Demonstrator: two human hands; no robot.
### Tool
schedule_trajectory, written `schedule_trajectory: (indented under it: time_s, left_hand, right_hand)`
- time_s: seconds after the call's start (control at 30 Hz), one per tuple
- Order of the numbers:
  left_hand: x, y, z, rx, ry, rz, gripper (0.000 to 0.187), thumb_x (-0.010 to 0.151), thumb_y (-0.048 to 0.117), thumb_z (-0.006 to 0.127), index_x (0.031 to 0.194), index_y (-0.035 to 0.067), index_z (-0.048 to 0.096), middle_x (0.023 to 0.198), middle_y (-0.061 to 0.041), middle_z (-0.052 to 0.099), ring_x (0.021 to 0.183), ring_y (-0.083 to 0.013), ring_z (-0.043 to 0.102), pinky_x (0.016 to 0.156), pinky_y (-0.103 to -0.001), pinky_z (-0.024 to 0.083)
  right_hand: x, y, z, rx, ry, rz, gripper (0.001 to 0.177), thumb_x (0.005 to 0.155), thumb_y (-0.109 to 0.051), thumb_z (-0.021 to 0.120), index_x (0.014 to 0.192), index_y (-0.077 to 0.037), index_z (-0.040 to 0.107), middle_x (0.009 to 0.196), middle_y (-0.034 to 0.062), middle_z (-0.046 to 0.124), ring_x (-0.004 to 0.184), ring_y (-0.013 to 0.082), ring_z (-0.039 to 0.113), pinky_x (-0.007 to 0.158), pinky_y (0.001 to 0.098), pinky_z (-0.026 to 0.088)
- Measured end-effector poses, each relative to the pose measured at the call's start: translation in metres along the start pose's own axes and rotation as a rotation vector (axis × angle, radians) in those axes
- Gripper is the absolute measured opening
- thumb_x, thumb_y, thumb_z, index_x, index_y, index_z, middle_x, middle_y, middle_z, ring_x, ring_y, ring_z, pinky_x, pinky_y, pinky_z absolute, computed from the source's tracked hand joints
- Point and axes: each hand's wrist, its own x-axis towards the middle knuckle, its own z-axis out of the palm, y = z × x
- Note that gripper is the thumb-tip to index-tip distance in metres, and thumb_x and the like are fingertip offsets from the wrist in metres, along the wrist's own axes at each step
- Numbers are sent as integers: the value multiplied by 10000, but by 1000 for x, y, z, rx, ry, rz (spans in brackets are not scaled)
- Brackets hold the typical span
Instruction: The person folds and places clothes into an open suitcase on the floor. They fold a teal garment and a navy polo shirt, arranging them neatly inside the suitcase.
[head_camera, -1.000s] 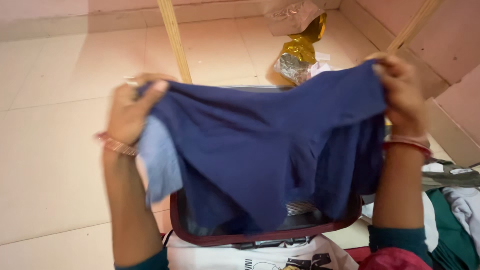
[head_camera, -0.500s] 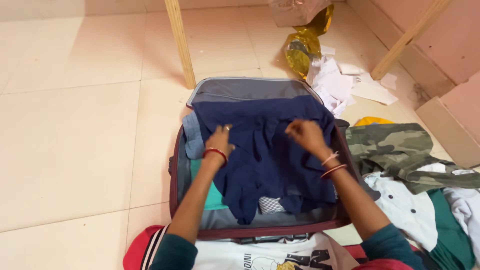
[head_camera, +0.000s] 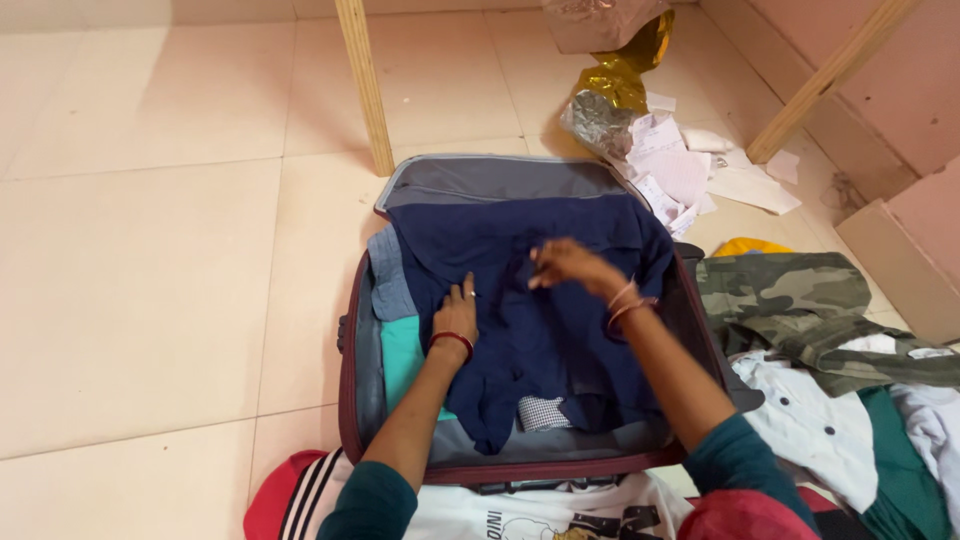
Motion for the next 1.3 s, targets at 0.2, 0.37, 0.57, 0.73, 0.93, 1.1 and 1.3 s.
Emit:
schedule_trajectory:
  time_s: [0.2, 0.37, 0.57, 0.73, 0.93, 1.1, 1.3]
  left_hand:
    - [0, 8, -41, -146, 252, 52, 563, 862, -57, 658, 1381, 34, 459, 1276, -187, 541, 1060, -375, 638, 841, -448, 596]
    - [8, -4, -38, -67, 233, -25, 552, 789, 30, 707, 1298, 7, 498, 1222, -199, 550, 1055, -376, 641, 815, -439, 593]
    - [23, -55, -6, 223, -437, -379, 297, 848, 231, 808, 1121, 116, 782, 1163, -98, 747, 1066, -259, 738, 853, -390, 626]
    - [9, -85, -7, 183, -593, -464, 625, 797, 638, 805, 1135, 113, 776, 1161, -97, 762, 1079, -243, 736, 885, -399, 594]
    - [-2, -90, -9, -12, -539, -402, 438, 810, 434, 799, 1079, 91, 751, 1088, -104, 728, 1010, -262, 696, 849, -409, 577]
    - [2, -126, -21, -988, -290, -610, 252, 835, 236, 749, 980, 35, 707, 964, -108, 681, 903, -269, 630, 803, -413, 542]
    - [-2, -110, -5, -1064, 101, -632, 231, 842, 164, 677, 1049, 66, 647, 991, -151, 702, 937, -278, 665, 862, -406, 524]
  right_hand:
    - [4, -113, -49, 553, 331, -279, 386, 939, -235, 717, 1277, -123, 570, 1247, -7, 644, 1213, 154, 625, 1003, 374, 547]
    - [-29, -103, -33, 262, 432, -102, 350, 962, -233, 678, 1290, -140, 598, 1177, 1, 680, 1041, 131, 660, 872, 323, 565]
    - [-93, -16, -3, -578, -253, -171, 201, 926, -273, 723, 1008, -99, 780, 923, 17, 804, 838, 132, 746, 781, 272, 585]
    - [-129, 44, 42, -1173, -329, 241, 612, 622, -453, 958, 1071, -122, 706, 1029, 80, 715, 985, 291, 684, 825, 392, 555]
    - [-129, 83, 30, -1067, -227, 196, 422, 679, -337, 912, 1018, -133, 764, 983, 66, 774, 977, 271, 727, 860, 374, 560]
    - [-150, 68, -29, -626, -189, 216, 342, 739, -252, 900, 992, -50, 791, 911, 80, 801, 872, 184, 734, 821, 328, 575]
    - [-168, 61, -49, -453, -129, 268, 282, 809, -211, 836, 1034, -43, 814, 929, 28, 826, 885, 119, 726, 874, 293, 561]
